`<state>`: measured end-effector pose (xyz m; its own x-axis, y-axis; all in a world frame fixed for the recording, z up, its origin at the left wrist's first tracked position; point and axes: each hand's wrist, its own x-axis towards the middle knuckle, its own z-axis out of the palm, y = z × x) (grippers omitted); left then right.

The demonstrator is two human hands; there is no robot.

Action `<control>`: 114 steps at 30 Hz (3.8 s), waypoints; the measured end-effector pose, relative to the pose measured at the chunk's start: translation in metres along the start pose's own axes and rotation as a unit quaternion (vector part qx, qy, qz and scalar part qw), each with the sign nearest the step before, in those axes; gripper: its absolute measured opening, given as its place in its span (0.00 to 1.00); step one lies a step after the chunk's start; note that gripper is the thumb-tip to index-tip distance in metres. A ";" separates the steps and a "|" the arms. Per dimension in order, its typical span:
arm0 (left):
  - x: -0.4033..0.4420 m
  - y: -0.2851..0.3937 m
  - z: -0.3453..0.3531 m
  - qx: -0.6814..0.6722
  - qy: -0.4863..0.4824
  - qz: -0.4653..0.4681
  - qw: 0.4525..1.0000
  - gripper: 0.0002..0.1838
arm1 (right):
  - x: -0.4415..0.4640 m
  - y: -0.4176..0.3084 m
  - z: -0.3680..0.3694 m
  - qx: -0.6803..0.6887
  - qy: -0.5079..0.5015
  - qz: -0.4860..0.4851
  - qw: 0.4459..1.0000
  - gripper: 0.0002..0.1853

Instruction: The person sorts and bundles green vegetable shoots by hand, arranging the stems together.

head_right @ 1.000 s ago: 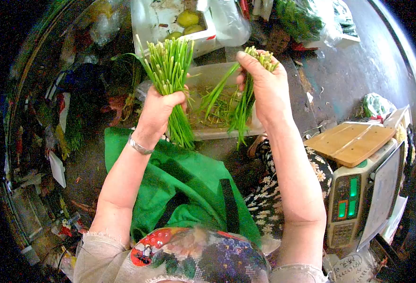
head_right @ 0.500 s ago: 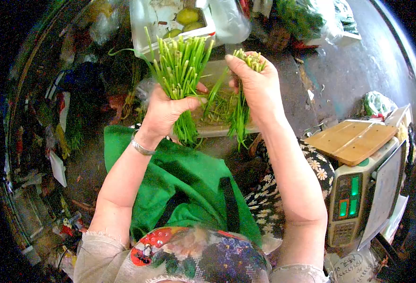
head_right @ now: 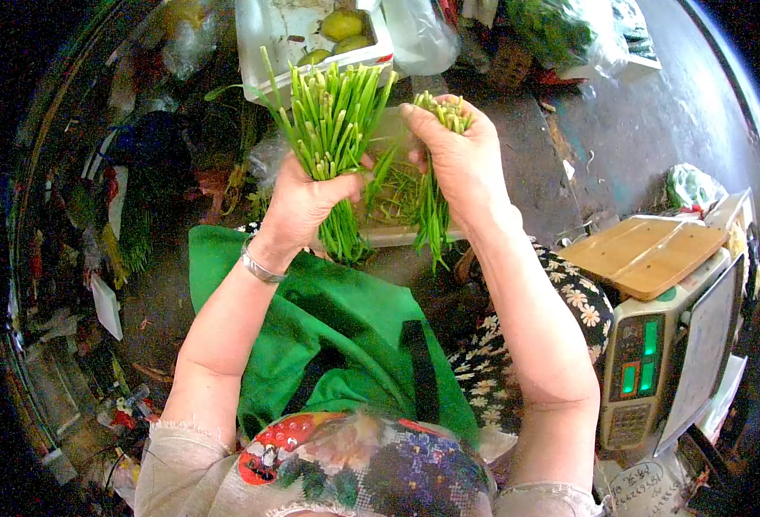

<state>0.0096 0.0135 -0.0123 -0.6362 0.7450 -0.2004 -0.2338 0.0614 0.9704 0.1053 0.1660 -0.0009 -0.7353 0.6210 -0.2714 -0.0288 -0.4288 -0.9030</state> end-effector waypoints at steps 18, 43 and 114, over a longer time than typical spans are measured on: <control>0.008 -0.003 -0.006 0.008 0.053 -0.082 0.995 0.20 | -0.020 0.003 0.013 -0.050 -0.021 -0.127 0.990 0.06; -0.003 0.014 -0.010 -0.153 -0.178 -0.129 0.963 0.29 | 0.004 -0.010 -0.005 0.051 -0.044 0.056 0.996 0.06; 0.000 0.008 -0.019 -0.140 -0.019 -0.080 0.987 0.20 | 0.008 -0.005 -0.012 0.028 -0.048 0.027 0.998 0.10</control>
<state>-0.0062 0.0019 -0.0073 -0.5479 0.7652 -0.3382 -0.5260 -0.0007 0.8505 0.1081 0.1808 -0.0028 -0.7979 0.5323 -0.2830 -0.0237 -0.4967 -0.8676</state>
